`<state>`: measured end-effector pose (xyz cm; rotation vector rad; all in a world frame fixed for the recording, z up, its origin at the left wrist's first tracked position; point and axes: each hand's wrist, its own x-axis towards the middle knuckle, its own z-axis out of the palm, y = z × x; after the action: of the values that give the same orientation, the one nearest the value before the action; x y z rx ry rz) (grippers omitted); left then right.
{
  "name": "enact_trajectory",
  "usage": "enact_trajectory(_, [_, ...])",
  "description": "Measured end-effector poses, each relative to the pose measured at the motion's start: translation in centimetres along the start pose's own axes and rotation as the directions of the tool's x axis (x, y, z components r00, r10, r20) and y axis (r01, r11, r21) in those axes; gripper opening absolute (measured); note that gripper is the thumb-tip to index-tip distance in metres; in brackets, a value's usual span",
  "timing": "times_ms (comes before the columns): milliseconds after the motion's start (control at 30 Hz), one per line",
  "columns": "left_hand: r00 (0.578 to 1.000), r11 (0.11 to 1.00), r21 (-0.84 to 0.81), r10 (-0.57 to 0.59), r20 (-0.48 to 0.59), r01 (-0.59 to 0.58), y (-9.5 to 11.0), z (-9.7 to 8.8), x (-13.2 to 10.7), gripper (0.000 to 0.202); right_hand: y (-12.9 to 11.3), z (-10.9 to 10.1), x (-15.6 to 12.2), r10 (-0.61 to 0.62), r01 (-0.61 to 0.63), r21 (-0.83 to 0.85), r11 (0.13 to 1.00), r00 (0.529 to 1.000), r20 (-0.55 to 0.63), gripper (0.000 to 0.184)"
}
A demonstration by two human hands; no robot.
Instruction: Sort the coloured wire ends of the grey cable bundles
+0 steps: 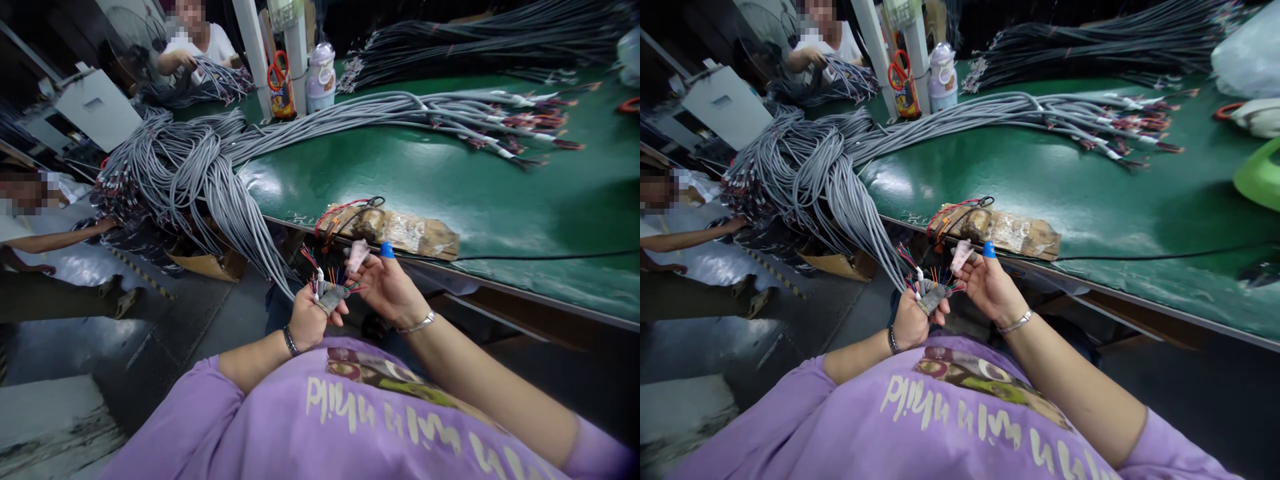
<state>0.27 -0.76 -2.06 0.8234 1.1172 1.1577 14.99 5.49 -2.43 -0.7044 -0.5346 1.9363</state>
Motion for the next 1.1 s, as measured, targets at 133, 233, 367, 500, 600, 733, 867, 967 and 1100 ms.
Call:
enact_trajectory(133, [1.000, 1.000, 0.011, 0.001, 0.002, -0.001, -0.3, -0.3, 0.0, 0.041, 0.0, -1.2, -1.4, 0.077, -0.063, -0.135, 0.989, 0.991, 0.105, 0.054])
enact_trajectory(233, [1.000, 0.999, 0.041, 0.010, 0.021, -0.010, -0.5, -0.4, 0.1, 0.041, 0.2, -1.4, -2.6, 0.080, -0.026, -0.288, 0.957, 0.981, 0.176, 0.057])
enact_trajectory(367, [0.998, 0.997, 0.074, 0.022, 0.055, -0.026, -0.7, -0.4, 0.1, 0.040, 0.6, -0.2, -3.8, -0.076, 0.125, -0.493, 0.861, 0.990, 0.117, 0.042])
enact_trajectory(500, [0.994, 0.991, 0.130, 0.008, 0.106, -0.022, -0.6, -0.4, -0.1, 0.037, 0.7, 1.6, -4.1, -0.159, 0.140, -0.585, 0.799, 0.987, 0.020, 0.032])
enact_trajectory(600, [0.986, 0.980, 0.199, -0.018, 0.164, -0.015, -0.5, -0.5, -0.2, 0.037, 0.4, 2.1, -4.1, -0.087, 0.109, -0.629, 0.769, 0.994, 0.067, 0.035])
enact_trajectory(733, [0.980, 0.971, 0.238, -0.067, 0.189, 0.021, -0.3, -0.7, -0.2, 0.035, 0.2, 2.2, -4.1, -0.046, 0.094, -0.675, 0.732, 0.995, 0.089, 0.037])
enact_trajectory(867, [0.986, 0.980, 0.198, -0.040, 0.163, 0.007, 0.0, -0.7, 0.0, 0.032, 0.2, 2.1, -4.0, -0.162, 0.116, -0.690, 0.715, 0.987, -0.002, 0.039])
enact_trajectory(967, [0.992, 0.988, 0.155, -0.021, 0.128, 0.001, -0.1, -0.7, 0.2, 0.032, 0.3, 2.0, -4.1, -0.235, 0.142, -0.695, 0.705, 0.971, -0.040, 0.037])
enact_trajectory(1100, [0.996, 0.994, 0.103, -0.037, 0.082, 0.028, 0.0, -0.6, 0.4, 0.038, 0.5, 1.1, -3.8, -0.222, 0.141, -0.621, 0.771, 0.974, -0.054, 0.038])
